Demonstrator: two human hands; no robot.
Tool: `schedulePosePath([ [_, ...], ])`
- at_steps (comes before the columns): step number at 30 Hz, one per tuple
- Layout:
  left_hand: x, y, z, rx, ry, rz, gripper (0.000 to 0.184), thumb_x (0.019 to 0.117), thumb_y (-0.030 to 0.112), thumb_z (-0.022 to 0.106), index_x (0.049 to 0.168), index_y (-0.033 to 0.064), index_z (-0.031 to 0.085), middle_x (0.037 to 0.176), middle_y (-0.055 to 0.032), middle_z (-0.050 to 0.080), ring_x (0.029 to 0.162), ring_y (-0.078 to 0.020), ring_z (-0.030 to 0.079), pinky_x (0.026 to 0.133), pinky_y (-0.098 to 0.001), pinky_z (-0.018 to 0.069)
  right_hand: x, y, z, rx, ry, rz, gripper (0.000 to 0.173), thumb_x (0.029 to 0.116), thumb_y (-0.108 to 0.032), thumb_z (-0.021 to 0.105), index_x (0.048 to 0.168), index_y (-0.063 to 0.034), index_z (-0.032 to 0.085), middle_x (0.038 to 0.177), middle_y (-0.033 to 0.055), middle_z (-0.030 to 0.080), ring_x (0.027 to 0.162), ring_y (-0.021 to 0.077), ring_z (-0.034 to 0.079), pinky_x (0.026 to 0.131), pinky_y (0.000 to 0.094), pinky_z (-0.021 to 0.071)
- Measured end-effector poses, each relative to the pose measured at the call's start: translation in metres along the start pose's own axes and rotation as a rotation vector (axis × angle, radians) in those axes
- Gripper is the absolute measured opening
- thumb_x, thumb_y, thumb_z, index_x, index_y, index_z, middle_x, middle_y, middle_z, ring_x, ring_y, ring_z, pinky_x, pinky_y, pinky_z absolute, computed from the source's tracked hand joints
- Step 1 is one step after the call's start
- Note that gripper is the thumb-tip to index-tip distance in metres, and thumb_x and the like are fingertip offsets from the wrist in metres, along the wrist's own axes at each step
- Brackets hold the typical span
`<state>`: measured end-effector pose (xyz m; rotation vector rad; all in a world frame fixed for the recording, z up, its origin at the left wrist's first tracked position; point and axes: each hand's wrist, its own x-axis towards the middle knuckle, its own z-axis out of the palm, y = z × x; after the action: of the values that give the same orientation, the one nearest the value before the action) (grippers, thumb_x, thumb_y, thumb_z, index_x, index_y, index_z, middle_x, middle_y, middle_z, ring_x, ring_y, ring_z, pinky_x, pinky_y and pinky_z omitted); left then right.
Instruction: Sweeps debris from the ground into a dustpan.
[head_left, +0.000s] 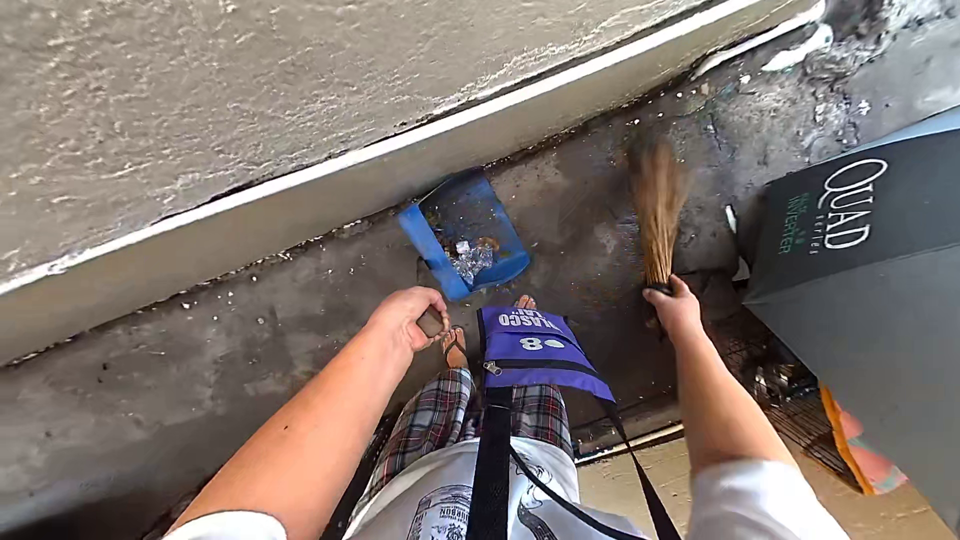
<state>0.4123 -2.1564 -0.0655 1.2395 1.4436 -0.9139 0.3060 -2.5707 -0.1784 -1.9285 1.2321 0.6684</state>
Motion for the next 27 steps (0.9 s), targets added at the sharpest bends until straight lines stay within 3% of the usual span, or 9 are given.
schedulePosePath([
  [2,0.002,-0.005,-0.004,0.002,-0.003,0.03,0.018,0.0849,-0.005,0.056,0.099,0.0048,0.052,0.064,-0.0074,0.051,0.045,-0.0122,0.049,0.042,-0.0218,0.0441,0.013,-0.016,0.056,0.028,-0.03,-0.001,0.068,0.094,-0.025,0.072,0.155,-0.0162,0.042,0.123,0.026,0.064,0.083,0.0382,0.069,0.072,0.0585,0.0581],
  [7,0.004,-0.001,-0.015,-0.025,-0.049,0.038,0.025,0.0859,-0.003,0.057,0.109,0.0056,0.053,0.072,-0.0095,0.053,0.049,-0.0143,0.052,0.044,-0.0247,0.0472,-0.028,-0.034,0.16,-0.511,-0.357,-0.287,0.074,0.0882,-0.024,0.077,0.155,-0.0242,0.046,0.12,0.0249,0.069,0.102,0.0437,0.069,0.086,0.0661,0.0548],
  [10,0.013,-0.005,-0.044,-0.019,-0.077,0.025,0.02,0.0863,0.0,0.057,0.104,0.0068,0.052,0.069,-0.0074,0.052,0.048,-0.0126,0.052,0.044,-0.0233,0.0471,-0.088,-0.025,0.121,-0.659,-0.484,-0.411,0.073,0.0884,-0.029,0.078,0.154,-0.0298,0.048,0.129,0.0185,0.068,0.12,0.0392,0.064,0.102,0.0654,0.0484],
  [12,0.025,-0.014,-0.087,-0.011,-0.118,0.026,0.014,0.0875,0.003,0.057,0.1,0.0076,0.053,0.068,-0.0055,0.053,0.049,-0.0108,0.051,0.043,-0.0222,0.0451,-0.124,0.003,0.075,-0.521,-0.467,-0.356,0.071,0.0883,-0.027,0.08,0.152,-0.0291,0.049,0.13,0.0169,0.067,0.117,0.034,0.066,0.101,0.0598,0.0511],
  [14,0.041,-0.03,-0.143,-0.011,-0.184,0.036,0.015,0.0913,0.005,0.053,0.106,0.0089,0.054,0.07,-0.0035,0.054,0.047,-0.0067,0.05,0.04,-0.0182,0.0424,-0.149,0.044,0.035,-0.265,-0.385,-0.224,0.069,0.0884,-0.022,0.079,0.151,-0.0245,0.051,0.128,0.0158,0.067,0.1,0.0277,0.071,0.086,0.0511,0.0592],
  [16,0.051,-0.048,-0.193,-0.031,-0.24,0.031,0.034,0.0947,0.002,0.047,0.127,0.0128,0.05,0.075,-0.0024,0.053,0.048,-0.0034,0.05,0.039,-0.015,0.0408,-0.158,0.081,0.011,0.041,-0.256,-0.079,0.068,0.0905,-0.016,0.075,0.152,-0.0177,0.047,0.119,0.017,0.066,0.078,0.0254,0.069,0.066,0.0452,0.0602],
  [19,0.047,-0.066,-0.24,-0.071,-0.214,0.045,0.046,0.0961,0.001,0.042,0.139,0.0162,0.045,0.081,-0.0052,0.057,0.048,-0.0044,0.051,0.038,-0.0156,0.0408,-0.136,0.099,0.011,0.272,-0.118,0.086,0.066,0.1009,-0.022,0.063,0.16,-0.0199,0.032,0.112,0.0175,0.065,0.073,0.0261,0.068,0.061,0.0441,0.06],
  [24,0.039,-0.068,-0.242,-0.1,-0.059,0.038,0.039,0.0947,0.001,0.044,0.131,0.0128,0.05,0.077,-0.0055,0.056,0.048,-0.0063,0.053,0.038,-0.0169,0.0433,-0.096,0.087,0.126,0.228,-0.174,0.144,0.073,0.0946,-0.021,0.069,0.157,-0.0198,0.032,0.104,0.0199,0.065,0.067,0.0277,0.064,0.059,0.046,0.0575],
  [27,0.047,-0.062,-0.211,-0.114,0.077,0.028,0.03,0.0908,-0.002,0.048,0.118,0.0094,0.05,0.071,-0.0054,0.052,0.047,-0.0082,0.051,0.038,-0.0191,0.0432,-0.137,0.079,0.212,0.001,-0.538,0.026,0.062,0.096,-0.02,0.065,0.154,-0.0173,0.045,0.131,0.0136,0.066,0.109,0.0218,0.069,0.093,0.044,0.058],
])
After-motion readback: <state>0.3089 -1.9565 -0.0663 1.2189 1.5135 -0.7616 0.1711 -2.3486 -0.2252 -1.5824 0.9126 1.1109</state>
